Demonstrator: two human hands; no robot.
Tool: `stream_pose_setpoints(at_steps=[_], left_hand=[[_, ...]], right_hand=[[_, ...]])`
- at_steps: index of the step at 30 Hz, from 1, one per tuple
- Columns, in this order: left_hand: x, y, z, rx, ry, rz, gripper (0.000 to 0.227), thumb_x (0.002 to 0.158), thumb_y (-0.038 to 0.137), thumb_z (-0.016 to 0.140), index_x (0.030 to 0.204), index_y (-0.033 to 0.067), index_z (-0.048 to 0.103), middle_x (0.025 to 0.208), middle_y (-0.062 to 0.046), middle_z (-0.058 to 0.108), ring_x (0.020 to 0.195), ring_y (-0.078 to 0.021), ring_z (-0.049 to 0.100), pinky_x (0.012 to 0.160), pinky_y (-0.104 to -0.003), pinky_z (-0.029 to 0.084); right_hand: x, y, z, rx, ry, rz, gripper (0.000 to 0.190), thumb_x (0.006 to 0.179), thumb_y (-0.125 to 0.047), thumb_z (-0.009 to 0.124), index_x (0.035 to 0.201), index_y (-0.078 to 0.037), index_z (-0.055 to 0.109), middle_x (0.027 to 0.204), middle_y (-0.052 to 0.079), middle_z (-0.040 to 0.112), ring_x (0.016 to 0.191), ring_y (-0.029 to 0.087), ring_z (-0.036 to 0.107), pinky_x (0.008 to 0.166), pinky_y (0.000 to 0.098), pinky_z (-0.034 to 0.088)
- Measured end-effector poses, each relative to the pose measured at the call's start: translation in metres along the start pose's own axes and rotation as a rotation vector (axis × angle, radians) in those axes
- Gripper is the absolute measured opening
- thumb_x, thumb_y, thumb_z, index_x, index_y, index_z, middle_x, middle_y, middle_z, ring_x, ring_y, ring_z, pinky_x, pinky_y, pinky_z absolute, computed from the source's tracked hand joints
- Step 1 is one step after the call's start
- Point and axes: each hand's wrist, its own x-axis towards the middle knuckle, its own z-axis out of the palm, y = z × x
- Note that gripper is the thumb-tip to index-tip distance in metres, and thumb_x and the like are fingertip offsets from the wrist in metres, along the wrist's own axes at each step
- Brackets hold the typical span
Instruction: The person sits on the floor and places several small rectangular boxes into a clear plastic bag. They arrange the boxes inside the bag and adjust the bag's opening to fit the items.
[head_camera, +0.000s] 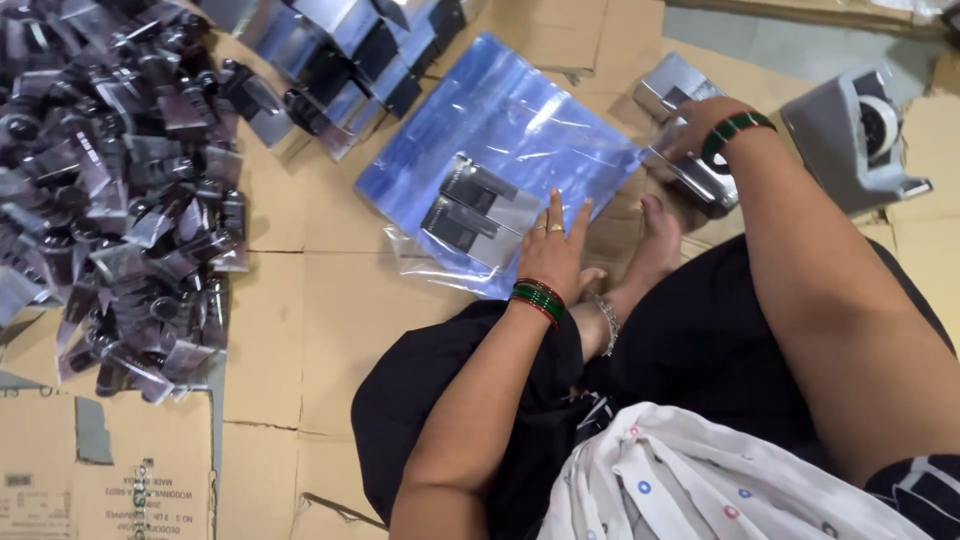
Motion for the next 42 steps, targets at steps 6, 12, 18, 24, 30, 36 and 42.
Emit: stream_pose_setpoints(at_steps=[6, 12, 18, 24, 30, 36, 42], left_hand=[[0.006, 0.002, 0.053, 0.18, -0.137, 0.106, 0.041, 0.1, 0.039, 0.062, 0.141, 0.0383, 0.059, 0.168, -0.034, 0.002, 0.157, -0.0493, -0.001, 0.127, -0.056, 0.011], [0.015, -0.016, 0.082, 0.149, -0.154, 0.033, 0.04, 0.103, 0.033, 0.044, 0.14, 0.0365, 0.06, 0.168, -0.029, 0.0, 0.155, -0.0497, -0.002, 0.125, -0.057, 0.008], [0.019, -0.018, 0.097, 0.166, -0.159, -0.034, 0.043, 0.104, 0.034, 0.039, 0.144, 0.0343, 0.055, 0.166, -0.03, 0.0, 0.154, -0.0486, -0.003, 0.124, -0.058, 0.007], [0.016, -0.013, 0.089, 0.209, -0.24, -0.029, 0.043, 0.105, 0.033, 0.038, 0.146, 0.0315, 0.053, 0.166, -0.03, 0.003, 0.154, -0.0502, 0.003, 0.124, -0.059, 0.012], [0.019, -0.011, 0.097, 0.246, -0.07, -0.005, 0.053, 0.099, 0.021, 0.045, 0.148, 0.0025, 0.048, 0.164, -0.031, 0.016, 0.151, -0.0465, 0.021, 0.119, -0.054, 0.03], [0.02, -0.009, 0.091, 0.21, -0.061, 0.039, 0.051, 0.092, 0.014, 0.051, 0.138, -0.0076, 0.05, 0.161, -0.024, 0.033, 0.136, -0.0336, 0.049, 0.094, -0.046, 0.053], [0.014, -0.012, 0.059, 0.064, 0.166, 0.085, 0.027, 0.092, 0.011, 0.059, 0.116, 0.0044, 0.07, 0.114, -0.01, 0.073, 0.111, -0.0306, 0.067, 0.089, -0.043, 0.057]], right_hand=[[-0.012, -0.026, -0.013, 0.018, -0.025, 0.049, 0.096, 0.066, -0.053, 0.089, 0.148, -0.016, 0.055, 0.133, 0.018, 0.069, 0.119, 0.037, 0.068, 0.097, 0.0489, 0.056], [-0.011, -0.047, -0.008, -0.112, 0.032, 0.086, 0.095, 0.059, -0.048, 0.096, 0.14, -0.011, 0.062, 0.143, 0.026, 0.054, 0.119, 0.044, 0.064, 0.095, 0.0514, 0.055], [-0.005, -0.038, -0.001, -0.106, 0.073, -0.016, 0.097, 0.057, -0.049, 0.098, 0.138, -0.009, 0.063, 0.141, 0.032, 0.054, 0.117, 0.047, 0.064, 0.093, 0.0521, 0.056], [-0.001, -0.036, 0.003, -0.086, 0.108, -0.092, 0.092, 0.059, -0.057, 0.092, 0.137, -0.014, 0.07, 0.134, 0.024, 0.066, 0.118, 0.041, 0.068, 0.097, 0.0519, 0.056], [0.002, -0.034, 0.001, -0.017, 0.168, -0.092, 0.097, 0.058, -0.06, 0.091, 0.141, -0.016, 0.067, 0.133, 0.026, 0.062, 0.113, 0.044, 0.066, 0.093, 0.053, 0.056], [0.002, -0.034, 0.0, -0.004, 0.184, -0.136, 0.097, 0.06, -0.059, 0.091, 0.14, -0.01, 0.066, 0.133, 0.028, 0.062, 0.114, 0.046, 0.066, 0.095, 0.0527, 0.055], [-0.003, -0.04, -0.009, 0.03, 0.141, -0.082, 0.09, 0.059, -0.056, 0.091, 0.133, -0.009, 0.068, 0.131, 0.028, 0.061, 0.113, 0.045, 0.065, 0.095, 0.0515, 0.055]])
